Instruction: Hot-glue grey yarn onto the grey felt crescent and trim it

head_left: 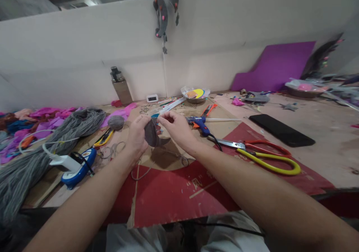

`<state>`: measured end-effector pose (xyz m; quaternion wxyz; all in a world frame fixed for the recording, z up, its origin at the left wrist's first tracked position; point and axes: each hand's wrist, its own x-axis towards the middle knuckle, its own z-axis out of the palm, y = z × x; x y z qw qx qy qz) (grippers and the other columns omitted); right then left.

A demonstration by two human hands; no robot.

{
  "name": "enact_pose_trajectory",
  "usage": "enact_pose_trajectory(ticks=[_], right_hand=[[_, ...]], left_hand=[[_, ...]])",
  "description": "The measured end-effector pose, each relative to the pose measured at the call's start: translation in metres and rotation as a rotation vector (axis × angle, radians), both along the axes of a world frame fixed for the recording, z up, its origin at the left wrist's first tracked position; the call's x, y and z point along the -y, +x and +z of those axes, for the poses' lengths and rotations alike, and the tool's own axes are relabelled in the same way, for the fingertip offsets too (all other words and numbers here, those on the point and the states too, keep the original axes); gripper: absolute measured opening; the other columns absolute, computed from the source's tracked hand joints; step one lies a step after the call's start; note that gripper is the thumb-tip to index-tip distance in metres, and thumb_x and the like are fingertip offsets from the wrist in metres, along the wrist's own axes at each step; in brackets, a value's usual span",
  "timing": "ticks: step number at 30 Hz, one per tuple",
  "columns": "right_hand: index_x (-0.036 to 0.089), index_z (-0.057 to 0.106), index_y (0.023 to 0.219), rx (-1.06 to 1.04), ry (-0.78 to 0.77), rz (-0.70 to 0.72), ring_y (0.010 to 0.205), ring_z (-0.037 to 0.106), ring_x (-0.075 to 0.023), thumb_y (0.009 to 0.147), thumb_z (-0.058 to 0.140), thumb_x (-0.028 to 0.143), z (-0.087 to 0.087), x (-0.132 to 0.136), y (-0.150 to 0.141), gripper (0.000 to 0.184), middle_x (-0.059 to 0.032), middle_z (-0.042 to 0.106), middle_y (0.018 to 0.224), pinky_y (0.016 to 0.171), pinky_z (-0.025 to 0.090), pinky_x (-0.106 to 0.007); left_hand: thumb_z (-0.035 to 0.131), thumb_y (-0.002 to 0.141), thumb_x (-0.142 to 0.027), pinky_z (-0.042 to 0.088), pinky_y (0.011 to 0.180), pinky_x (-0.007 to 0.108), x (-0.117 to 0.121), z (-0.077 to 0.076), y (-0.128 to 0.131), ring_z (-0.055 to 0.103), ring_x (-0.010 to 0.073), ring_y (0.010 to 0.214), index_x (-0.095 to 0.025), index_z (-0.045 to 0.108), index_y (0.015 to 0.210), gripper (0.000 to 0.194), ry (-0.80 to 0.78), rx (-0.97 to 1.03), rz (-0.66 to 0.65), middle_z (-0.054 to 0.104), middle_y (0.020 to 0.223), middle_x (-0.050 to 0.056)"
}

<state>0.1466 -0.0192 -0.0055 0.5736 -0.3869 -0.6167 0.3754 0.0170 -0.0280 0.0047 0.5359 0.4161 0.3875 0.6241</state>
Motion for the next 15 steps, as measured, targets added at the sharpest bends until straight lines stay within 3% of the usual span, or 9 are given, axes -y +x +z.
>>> enact_pose_trajectory(ticks=[8, 15], right_hand=[[0.019, 0.059, 0.068, 0.029, -0.018, -0.019, 0.063, 0.052, -0.0128, 0.079, 0.063, 0.031, 0.0045, 0.0048, 0.0006, 0.018, 0.0022, 0.059, 0.064, 0.063, 0.040, -0.027], [0.019, 0.058, 0.067, 0.033, -0.023, -0.021, 0.065, 0.054, -0.0132, 0.080, 0.053, 0.019, 0.0083, 0.0081, -0.0011, 0.013, 0.0020, 0.060, 0.066, 0.067, 0.043, -0.028]], left_hand=[[0.072, 0.070, -0.032, 0.048, 0.045, 0.022, 0.0053, -0.0051, 0.0042, 0.057, 0.0116, 0.043, -0.018, 0.054, 0.071, 0.023, 0.188, -0.144, 0.080, 0.060, 0.055, -0.003], [0.071, 0.067, -0.030, 0.049, 0.044, 0.023, 0.0048, -0.0011, 0.0035, 0.057, 0.0116, 0.043, -0.018, 0.053, 0.070, 0.021, 0.075, -0.066, 0.011, 0.060, 0.056, -0.003]])
